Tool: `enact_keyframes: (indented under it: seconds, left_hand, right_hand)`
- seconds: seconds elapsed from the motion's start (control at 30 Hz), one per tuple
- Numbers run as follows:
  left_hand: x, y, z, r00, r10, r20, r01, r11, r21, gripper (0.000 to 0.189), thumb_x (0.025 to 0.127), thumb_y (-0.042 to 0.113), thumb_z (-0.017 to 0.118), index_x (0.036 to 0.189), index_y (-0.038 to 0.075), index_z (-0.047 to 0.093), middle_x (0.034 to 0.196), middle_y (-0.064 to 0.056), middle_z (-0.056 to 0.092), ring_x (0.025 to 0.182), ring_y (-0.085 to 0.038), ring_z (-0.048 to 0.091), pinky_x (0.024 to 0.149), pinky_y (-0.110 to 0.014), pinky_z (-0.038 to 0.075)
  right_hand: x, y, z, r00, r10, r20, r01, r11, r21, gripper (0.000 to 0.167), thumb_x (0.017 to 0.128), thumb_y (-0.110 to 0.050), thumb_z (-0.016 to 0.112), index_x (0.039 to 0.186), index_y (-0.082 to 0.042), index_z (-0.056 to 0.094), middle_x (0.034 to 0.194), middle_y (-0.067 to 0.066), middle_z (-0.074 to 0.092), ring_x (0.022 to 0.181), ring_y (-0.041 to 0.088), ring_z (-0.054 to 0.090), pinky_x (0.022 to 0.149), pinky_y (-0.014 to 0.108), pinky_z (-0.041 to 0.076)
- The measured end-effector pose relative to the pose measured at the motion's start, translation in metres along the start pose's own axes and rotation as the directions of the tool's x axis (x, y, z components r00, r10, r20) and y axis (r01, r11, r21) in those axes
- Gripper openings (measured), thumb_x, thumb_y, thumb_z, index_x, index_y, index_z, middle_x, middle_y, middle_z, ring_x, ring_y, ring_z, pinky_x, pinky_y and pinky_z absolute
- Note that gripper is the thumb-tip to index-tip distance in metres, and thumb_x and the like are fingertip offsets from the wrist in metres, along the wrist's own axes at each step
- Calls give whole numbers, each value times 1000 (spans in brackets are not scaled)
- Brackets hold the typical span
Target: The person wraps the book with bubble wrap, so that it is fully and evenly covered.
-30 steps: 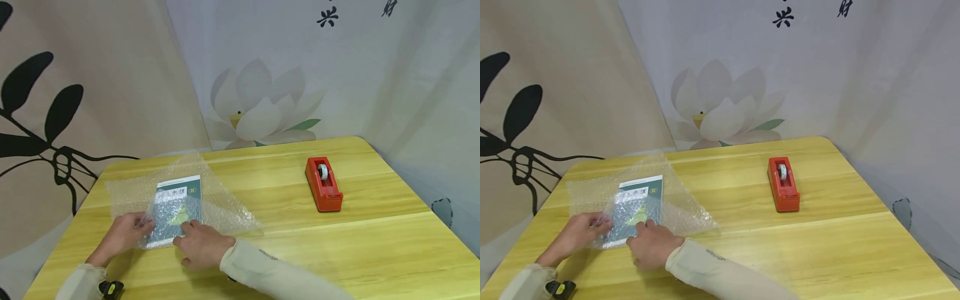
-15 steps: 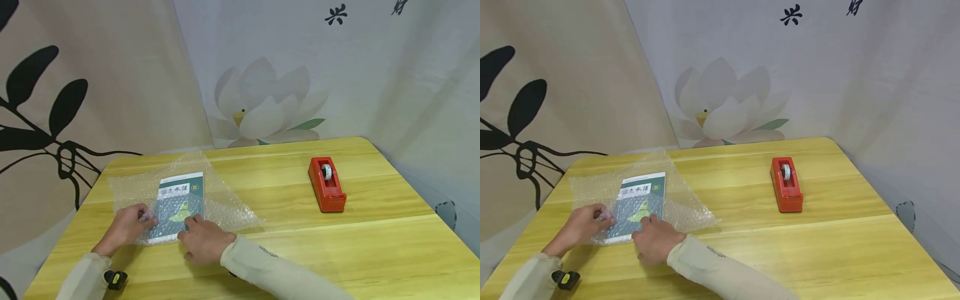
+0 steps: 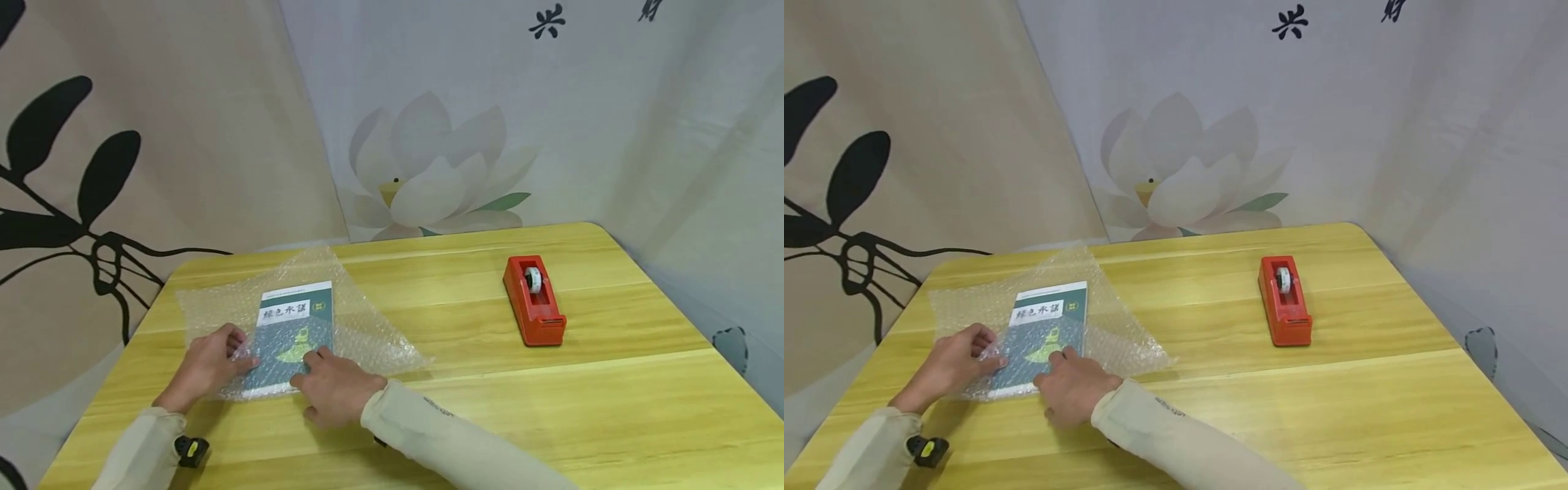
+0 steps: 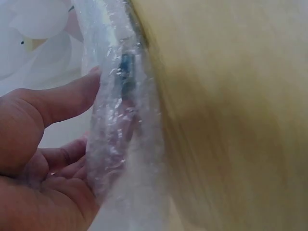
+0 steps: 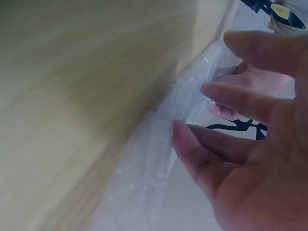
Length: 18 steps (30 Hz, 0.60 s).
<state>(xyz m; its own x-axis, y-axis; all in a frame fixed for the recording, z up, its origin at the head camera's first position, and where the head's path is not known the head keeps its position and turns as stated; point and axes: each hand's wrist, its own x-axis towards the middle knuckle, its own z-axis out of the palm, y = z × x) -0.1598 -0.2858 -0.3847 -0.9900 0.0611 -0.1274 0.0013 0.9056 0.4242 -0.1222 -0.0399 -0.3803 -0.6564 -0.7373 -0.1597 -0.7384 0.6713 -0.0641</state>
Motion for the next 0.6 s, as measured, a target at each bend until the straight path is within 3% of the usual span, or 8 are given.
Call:
enact_keyframes:
  seconds: [0.23, 0.43, 0.6]
  left_hand:
    - [-1, 1, -13, 997, 26, 68, -26, 1000, 11, 39, 99, 26, 62, 119, -6, 56, 112, -26, 67, 98, -36, 67, 73, -43, 58]
    - [5, 4, -26, 997, 49, 56, -52, 997, 49, 34, 101, 25, 59, 117, -4, 58, 112, -25, 68, 101, -41, 67, 74, -45, 58]
    - [17, 14, -36, 994, 102, 47, -104, 994, 40, 32, 101, 24, 58, 117, -3, 60, 114, -25, 68, 105, -44, 67, 78, -49, 58]
  right_hand:
    - [3, 4, -4, 998, -17, 59, 18, 1000, -23, 44, 97, -43, 63, 140, -34, 56, 138, -6, 54, 117, 11, 47, 90, 20, 50]
    - [4, 4, -7, 995, -20, 98, 25, 999, -45, 47, 97, -45, 63, 142, -35, 53, 141, -6, 51, 120, 11, 46, 91, 21, 49]
    - [5, 4, -6, 995, -10, 100, 16, 998, -65, 48, 95, -44, 66, 141, -36, 54, 140, -7, 51, 121, 11, 46, 87, 19, 51]
